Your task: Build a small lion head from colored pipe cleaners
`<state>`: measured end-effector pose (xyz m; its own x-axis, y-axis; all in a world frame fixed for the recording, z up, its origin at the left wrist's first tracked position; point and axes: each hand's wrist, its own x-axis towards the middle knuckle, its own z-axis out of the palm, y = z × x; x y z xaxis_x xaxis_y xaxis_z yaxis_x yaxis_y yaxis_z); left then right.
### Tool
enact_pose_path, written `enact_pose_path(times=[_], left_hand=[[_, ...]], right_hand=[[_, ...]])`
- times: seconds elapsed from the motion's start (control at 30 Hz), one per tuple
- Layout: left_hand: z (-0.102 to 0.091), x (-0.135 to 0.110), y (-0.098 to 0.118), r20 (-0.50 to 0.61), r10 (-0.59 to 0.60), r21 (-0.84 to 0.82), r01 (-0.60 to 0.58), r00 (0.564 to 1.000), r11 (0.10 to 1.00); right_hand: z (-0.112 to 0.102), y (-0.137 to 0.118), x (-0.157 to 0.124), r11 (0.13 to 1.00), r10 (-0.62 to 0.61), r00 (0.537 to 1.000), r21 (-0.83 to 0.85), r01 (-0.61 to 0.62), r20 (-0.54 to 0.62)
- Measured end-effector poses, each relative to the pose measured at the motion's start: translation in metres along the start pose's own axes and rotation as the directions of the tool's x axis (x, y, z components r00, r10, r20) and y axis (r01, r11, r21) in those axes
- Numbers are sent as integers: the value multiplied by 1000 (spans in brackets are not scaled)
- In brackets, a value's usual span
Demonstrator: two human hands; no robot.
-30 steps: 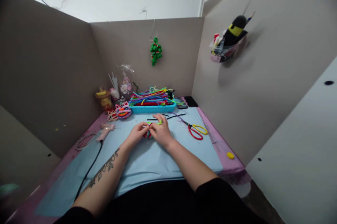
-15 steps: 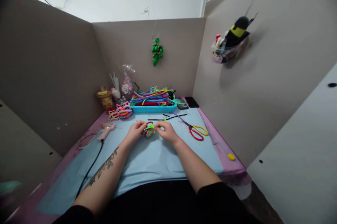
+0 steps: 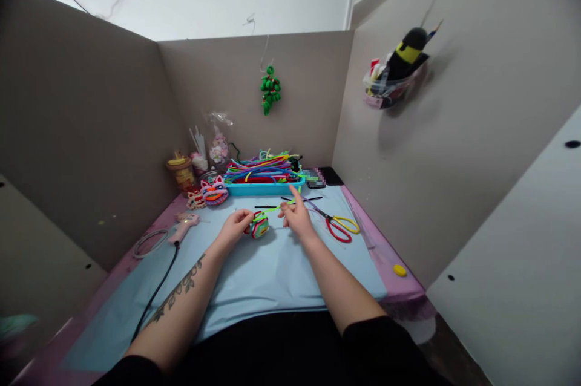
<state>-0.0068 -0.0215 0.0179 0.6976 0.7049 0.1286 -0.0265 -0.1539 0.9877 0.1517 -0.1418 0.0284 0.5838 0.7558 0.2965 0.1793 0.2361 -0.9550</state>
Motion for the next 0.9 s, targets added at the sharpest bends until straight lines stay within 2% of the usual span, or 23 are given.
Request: enact_pose_path(times=[0.07,0.13,0.23,0.53,0.8,0.9], left_hand=[[0,1,-1,-5,13,3,-13,1000,1000],[-1,1,-1,8,17,4,-17,1000,1000],[0,1,-1,41,8,3,-8,999,1000],[3,1,-6,103,44,24,-47,994,999],[8,-4,-3,108,28,49,-34,994,998],[8,-5,-1,127,47,-9,-47,991,999]], right_hand=[[7,-2,-8,973,-198,978,-105,205,72],[14,-3,-13,899,-353,919,-208,385,178],[20,-1,-13,810,-437,867,-314,496,241],[26,6,-11,691,-442,840,-478,542,315],[35,8,-15,549,-407,852,-657,517,330],[36,8,-15,605,-401,867,-626,492,295]])
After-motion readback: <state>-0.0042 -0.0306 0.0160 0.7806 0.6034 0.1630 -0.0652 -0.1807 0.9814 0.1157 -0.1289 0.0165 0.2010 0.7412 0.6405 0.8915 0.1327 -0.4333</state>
